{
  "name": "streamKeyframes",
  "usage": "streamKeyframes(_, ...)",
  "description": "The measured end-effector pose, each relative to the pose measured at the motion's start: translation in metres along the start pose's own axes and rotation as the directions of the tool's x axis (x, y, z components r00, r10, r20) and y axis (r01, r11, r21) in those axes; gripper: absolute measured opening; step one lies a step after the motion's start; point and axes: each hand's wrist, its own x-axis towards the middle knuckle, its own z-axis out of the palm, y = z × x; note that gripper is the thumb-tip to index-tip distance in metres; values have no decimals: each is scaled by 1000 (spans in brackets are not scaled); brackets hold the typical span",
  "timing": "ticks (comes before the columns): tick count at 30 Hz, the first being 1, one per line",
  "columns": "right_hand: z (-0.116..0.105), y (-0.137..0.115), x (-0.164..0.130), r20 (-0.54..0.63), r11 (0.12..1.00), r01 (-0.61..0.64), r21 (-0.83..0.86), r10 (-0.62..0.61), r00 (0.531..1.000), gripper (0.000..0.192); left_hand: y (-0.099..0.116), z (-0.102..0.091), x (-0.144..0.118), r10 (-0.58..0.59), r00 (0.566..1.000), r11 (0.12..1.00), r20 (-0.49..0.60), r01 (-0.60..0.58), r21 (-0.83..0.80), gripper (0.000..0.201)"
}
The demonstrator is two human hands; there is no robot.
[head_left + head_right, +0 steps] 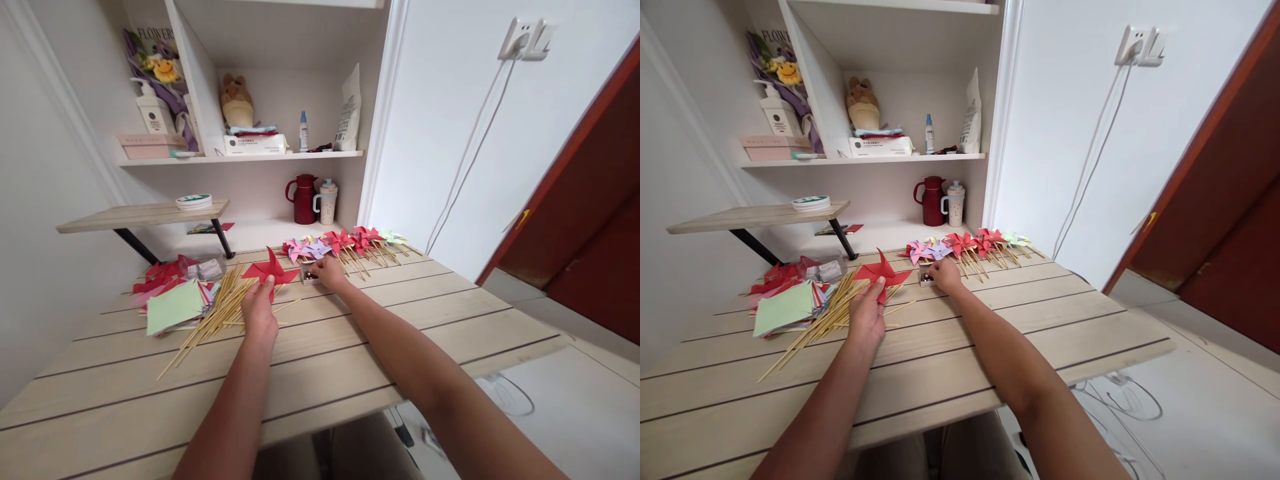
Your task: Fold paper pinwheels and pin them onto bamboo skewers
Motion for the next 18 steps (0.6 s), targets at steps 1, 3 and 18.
streamKeyframes(1, -1, 1, 0, -3, 1000, -3, 19, 3, 1000, 20, 0, 0, 0, -1, 1000, 1000, -2, 1, 1, 11)
streamKeyframes(3, -2, 2, 0, -5, 999, -8, 52, 8, 1000, 19, 0, 0, -1, -5, 1000, 1000, 0, 5, 2, 11)
streamKeyframes(18, -24, -6, -34, 160, 965, 244, 94, -257, 953, 11, 0, 0, -4, -11, 1000, 1000, 16, 11, -2, 13)
